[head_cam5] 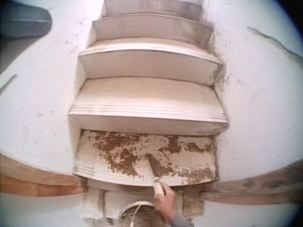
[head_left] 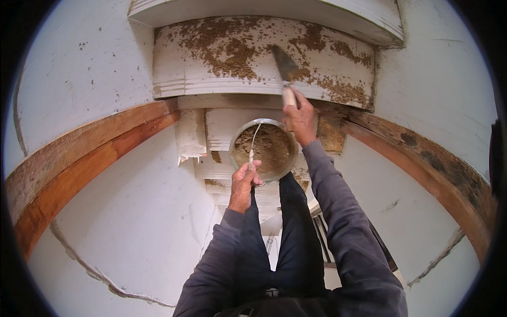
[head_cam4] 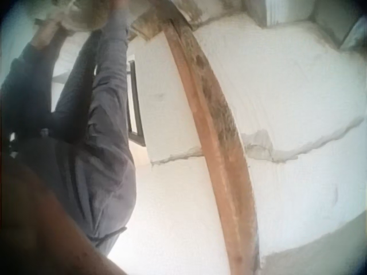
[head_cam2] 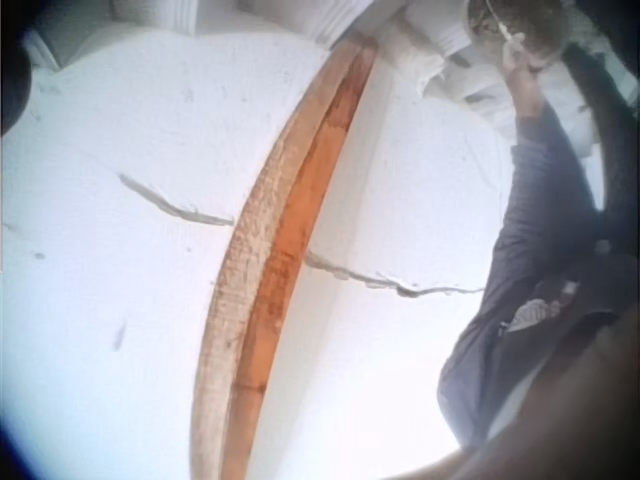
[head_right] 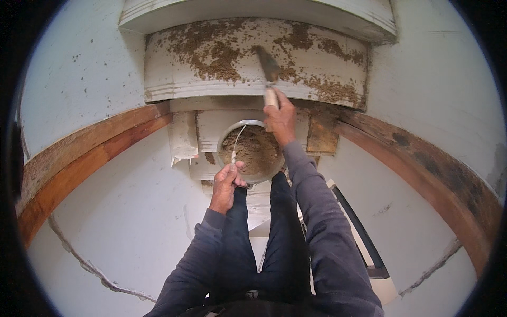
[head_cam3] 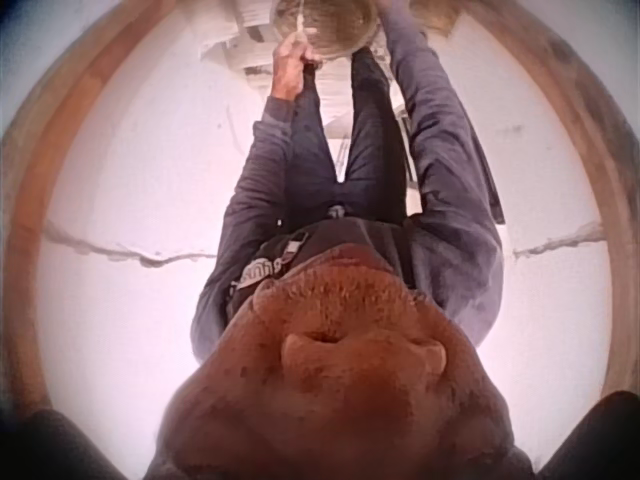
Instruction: The person applies a plaster mixture to the underside and corners of a staircase using a trowel while holding a bucket.
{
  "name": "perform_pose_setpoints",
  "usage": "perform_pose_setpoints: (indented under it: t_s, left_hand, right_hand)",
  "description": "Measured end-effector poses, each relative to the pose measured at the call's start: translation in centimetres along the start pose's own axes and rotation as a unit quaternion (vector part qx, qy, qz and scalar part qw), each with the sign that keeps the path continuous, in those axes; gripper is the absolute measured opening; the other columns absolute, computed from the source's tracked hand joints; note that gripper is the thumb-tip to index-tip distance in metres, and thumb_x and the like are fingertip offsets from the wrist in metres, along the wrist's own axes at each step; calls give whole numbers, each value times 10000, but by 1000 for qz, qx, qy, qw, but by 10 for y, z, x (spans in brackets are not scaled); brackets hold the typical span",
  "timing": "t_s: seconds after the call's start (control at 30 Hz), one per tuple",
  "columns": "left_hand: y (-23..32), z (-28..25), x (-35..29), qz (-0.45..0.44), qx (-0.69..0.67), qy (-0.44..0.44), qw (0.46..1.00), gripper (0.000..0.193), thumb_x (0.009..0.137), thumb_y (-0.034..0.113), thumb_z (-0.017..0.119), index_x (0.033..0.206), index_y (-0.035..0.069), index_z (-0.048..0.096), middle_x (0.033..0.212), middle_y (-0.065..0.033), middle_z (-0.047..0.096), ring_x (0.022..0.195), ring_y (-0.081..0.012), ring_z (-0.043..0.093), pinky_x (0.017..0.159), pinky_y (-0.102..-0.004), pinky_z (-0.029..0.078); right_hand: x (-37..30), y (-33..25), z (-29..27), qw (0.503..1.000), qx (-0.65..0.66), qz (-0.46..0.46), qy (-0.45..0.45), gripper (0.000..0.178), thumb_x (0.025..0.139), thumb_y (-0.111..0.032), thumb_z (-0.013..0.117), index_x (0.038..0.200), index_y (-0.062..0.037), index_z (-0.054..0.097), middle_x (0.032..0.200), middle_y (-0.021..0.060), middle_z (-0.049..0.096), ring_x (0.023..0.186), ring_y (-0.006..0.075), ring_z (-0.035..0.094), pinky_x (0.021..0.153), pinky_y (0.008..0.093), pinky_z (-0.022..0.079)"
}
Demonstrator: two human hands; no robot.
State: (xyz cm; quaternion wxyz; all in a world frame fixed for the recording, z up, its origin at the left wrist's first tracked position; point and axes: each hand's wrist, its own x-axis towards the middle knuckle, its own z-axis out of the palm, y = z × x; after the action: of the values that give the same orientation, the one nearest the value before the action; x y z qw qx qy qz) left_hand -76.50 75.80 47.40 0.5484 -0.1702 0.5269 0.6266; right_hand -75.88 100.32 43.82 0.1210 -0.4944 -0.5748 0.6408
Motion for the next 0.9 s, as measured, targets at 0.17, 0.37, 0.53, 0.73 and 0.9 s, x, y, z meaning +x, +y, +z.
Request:
perform_pose_setpoints:
  t_s: [0.17,0.37,0.53,0.73,0.9]
  left_hand:
    - [-1,3,0,3,0,8,1000,342,990,261,517,1168,-28,560,650,14,462,626,-99,483,666,-263,466]
    - [-2,4,1,-11,4,-1,1000,340,1002,261,510,1181,-25,550,657,7,469,630,-121,492,688,-291,478]
    - [1,5,-1,-17,11,6,1000,345,999,270,516,1175,-25,550,656,4,469,635,-131,496,696,-307,480]
    - [0,-2,2,-9,1,-7,1000,352,996,278,524,1171,-27,541,652,-1,467,638,-139,496,695,-314,478]
    - [0,-4,3,-15,-5,3,1000,337,998,265,521,1168,-25,540,646,-5,471,634,-145,499,694,-317,479]
  right_hand:
    - [-28,3,-72,982,27,51,178,604,736,-76,606,1329,-27,500,1042,175,631,702,223,638,596,336,543]
    - [-34,53,-135,919,-182,-84,339,587,753,-72,597,1324,16,490,1217,226,592,1106,321,581,962,377,438]
    - [-42,57,-117,939,-217,-103,247,620,746,-89,594,1348,0,478,1266,230,573,1125,339,580,967,369,437]
    - [-60,54,-83,980,-147,-46,127,641,735,-89,592,1361,-20,476,1244,234,583,1065,325,606,927,362,462]
    - [-66,21,-87,981,-30,79,177,615,743,-72,587,1346,-14,486,1173,213,610,951,303,628,874,374,485]
